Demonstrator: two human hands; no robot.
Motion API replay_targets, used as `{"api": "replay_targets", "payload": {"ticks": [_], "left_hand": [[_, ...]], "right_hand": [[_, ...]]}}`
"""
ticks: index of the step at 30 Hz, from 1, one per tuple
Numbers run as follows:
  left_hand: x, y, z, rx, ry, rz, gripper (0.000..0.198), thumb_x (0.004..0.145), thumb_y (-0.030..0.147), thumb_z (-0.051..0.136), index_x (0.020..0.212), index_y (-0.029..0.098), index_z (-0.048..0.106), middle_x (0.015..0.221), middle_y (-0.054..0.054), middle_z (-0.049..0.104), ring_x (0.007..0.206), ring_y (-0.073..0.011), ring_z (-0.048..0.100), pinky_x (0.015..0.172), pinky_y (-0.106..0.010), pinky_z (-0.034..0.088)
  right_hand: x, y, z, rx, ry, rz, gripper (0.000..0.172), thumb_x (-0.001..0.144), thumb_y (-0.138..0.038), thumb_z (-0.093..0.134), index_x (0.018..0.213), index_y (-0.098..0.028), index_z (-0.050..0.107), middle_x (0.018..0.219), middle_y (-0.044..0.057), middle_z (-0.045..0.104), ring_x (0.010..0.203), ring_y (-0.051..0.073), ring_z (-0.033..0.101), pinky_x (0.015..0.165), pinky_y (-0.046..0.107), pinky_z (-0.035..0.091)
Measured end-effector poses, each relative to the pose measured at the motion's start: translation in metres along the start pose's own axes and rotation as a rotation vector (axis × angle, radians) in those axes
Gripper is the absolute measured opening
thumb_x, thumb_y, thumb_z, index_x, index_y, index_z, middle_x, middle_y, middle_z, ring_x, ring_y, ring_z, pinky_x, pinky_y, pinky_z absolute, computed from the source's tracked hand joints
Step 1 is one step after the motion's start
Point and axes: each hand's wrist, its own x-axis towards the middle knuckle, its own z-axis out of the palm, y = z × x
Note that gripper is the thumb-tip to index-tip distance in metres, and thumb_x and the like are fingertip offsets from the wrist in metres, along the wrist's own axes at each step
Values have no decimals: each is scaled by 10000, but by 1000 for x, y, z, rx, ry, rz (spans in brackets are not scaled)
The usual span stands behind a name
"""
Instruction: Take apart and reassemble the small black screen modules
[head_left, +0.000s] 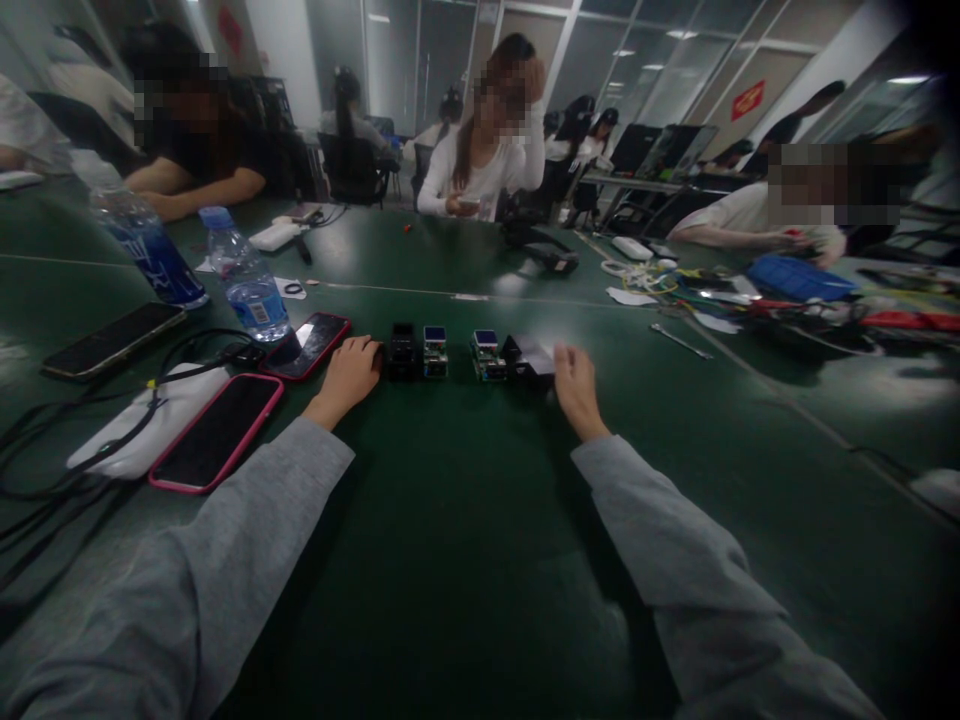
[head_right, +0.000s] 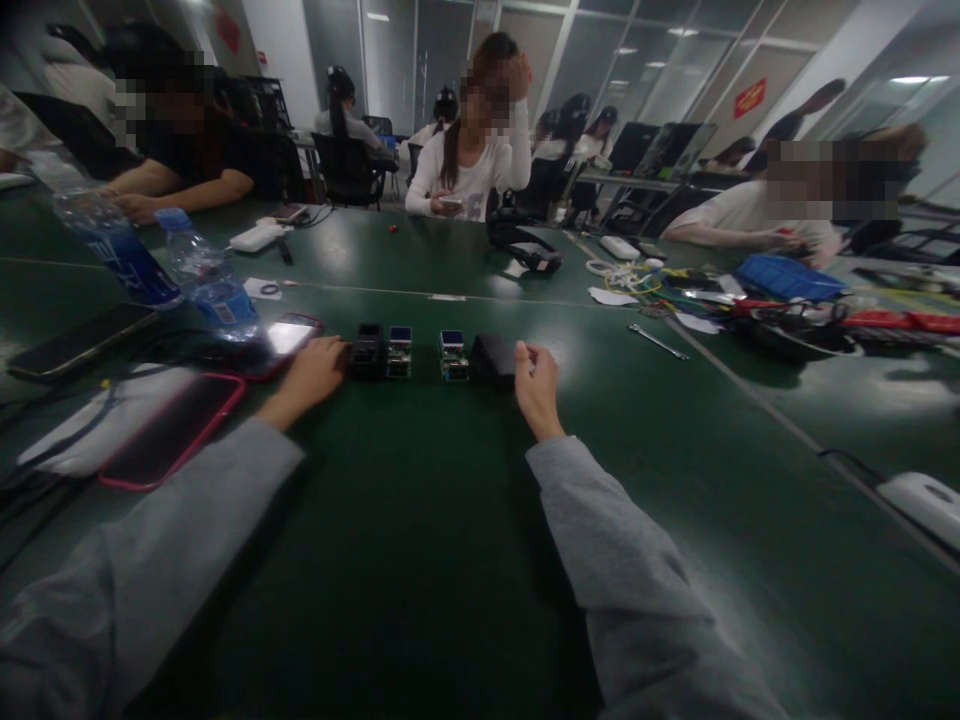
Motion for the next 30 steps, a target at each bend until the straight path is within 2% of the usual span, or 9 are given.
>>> {"api": "replay_targets", "payload": {"ticks": [3, 7, 12, 14, 17, 20, 23, 26, 30], "left_hand": [[0, -1, 2, -5, 10, 6, 454, 932, 136, 482, 1370, 126, 601, 1488, -178, 574, 1402, -314, 509, 1131, -521, 473], [1, -2, 3, -13, 24, 8, 446, 924, 135, 489, 1353, 144, 612, 1473, -167, 590, 1388, -305, 521, 1129, -518, 474], [1, -1, 1, 0, 6, 2, 458, 917, 123, 483, 1359, 126, 606, 1486, -176, 577, 1402, -304, 509, 1136, -510, 468], [1, 0, 0, 3, 2, 2, 467, 917, 124, 484, 1369, 125, 600, 1492, -176, 572, 1406, -307, 505, 1136, -509, 468], [1, 0, 0, 2, -3, 2, 476, 914, 126, 486, 1377, 117, 596, 1494, -185, 569, 1405, -315, 504, 1132, -516, 470], [0, 0, 0, 8, -2, 0, 486, 900, 118, 496, 1375, 127, 598, 1492, -177, 573, 1400, -310, 509, 1133, -514, 470], [0, 0, 0, 8, 7, -4, 493, 893, 111, 499, 1375, 145, 599, 1490, -161, 578, 1394, -301, 513, 1133, -508, 469], [0, 1, -2, -4, 2, -1, 487, 907, 117, 483, 1380, 131, 595, 1498, -173, 568, 1400, -306, 505, 1135, -514, 465], [0, 2, -3, -14, -2, -2, 460, 932, 136, 468, 1371, 123, 604, 1497, -185, 566, 1399, -319, 506, 1127, -523, 468]], "right_hand": [[-3, -5, 1, -74, -14, -118, 766, 888, -824, 442, 1196, -159, 664, 1142, 190, 653, 1120, 341, 557, 1013, 556, 451], [-7, -13, -1, -88, -54, -184, 642, 970, -708, 414, 1160, -165, 699, 1082, 165, 667, 1073, 320, 567, 1032, 552, 444], [-12, -20, -1, -178, -140, -360, 655, 933, -675, 540, 1311, -151, 651, 1260, 194, 575, 1212, 354, 499, 1068, 570, 432], [-13, -23, -1, -192, -171, -407, 590, 958, -602, 527, 1315, -150, 655, 1271, 200, 571, 1221, 353, 498, 1065, 564, 439], [-11, -24, -1, -135, -145, -365, 510, 1016, -527, 415, 1243, -162, 690, 1181, 181, 644, 1149, 326, 553, 1039, 539, 460], [-8, -19, -2, -80, -87, -206, 608, 1042, -592, 285, 1119, -171, 717, 1060, 166, 698, 1030, 305, 607, 989, 523, 484], [-5, -14, -4, -40, -30, -121, 708, 1022, -694, 249, 1172, -163, 692, 1117, 175, 700, 1049, 307, 616, 1002, 538, 484], [-7, -17, -4, -50, -53, -168, 738, 970, -741, 399, 1342, -137, 606, 1270, 201, 643, 1177, 334, 584, 1062, 564, 465], [-30, -38, -11, -163, -211, -263, 697, 976, -653, 443, 1411, -120, 553, 1275, 222, 602, 1210, 376, 572, 1059, 606, 479]]}}
